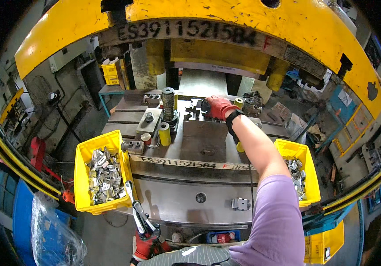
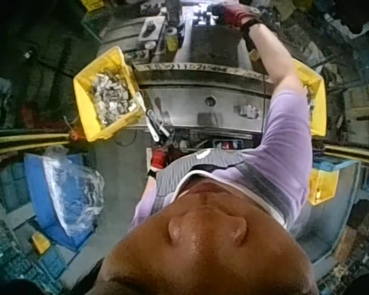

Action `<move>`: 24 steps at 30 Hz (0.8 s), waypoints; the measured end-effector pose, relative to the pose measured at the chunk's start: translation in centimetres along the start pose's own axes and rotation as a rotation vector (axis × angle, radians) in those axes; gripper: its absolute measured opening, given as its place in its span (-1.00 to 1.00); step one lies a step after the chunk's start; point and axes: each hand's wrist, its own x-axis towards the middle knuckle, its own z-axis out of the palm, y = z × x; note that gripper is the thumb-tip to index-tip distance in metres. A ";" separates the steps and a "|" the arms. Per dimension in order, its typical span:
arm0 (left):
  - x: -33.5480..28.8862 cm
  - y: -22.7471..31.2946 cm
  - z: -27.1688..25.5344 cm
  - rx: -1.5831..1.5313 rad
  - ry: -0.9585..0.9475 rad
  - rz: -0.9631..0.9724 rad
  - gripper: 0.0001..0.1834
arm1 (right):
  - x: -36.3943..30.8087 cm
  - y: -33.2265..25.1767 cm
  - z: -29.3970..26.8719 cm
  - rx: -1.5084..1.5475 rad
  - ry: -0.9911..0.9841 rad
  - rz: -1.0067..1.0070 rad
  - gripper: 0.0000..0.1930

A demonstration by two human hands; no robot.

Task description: Operating an industrial metal stamping press to manufacture components, including using tongs to load and unload parts and pressing the machine's safety buttons.

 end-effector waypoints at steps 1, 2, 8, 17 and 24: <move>0.2 -0.1 -0.3 -0.024 0.036 -0.021 -0.40 | 0.0 -0.4 -0.6 0.017 -0.015 0.023 -0.43; 0.3 -0.2 -0.5 -0.049 0.076 -0.042 -0.38 | 0.2 -0.9 -1.0 0.034 -0.030 0.044 -0.44; 1.8 6.1 2.0 -0.025 0.052 -0.093 -0.33 | 1.6 -0.7 -1.0 0.001 -0.130 0.148 -0.40; 2.4 2.5 -0.5 -0.029 0.109 -0.153 -0.31 | 1.8 1.1 0.0 0.132 0.004 0.132 -0.11; 3.2 4.7 2.5 -0.043 0.071 -0.139 -0.37 | 0.3 -0.2 -0.7 -0.215 -0.033 -0.122 -0.27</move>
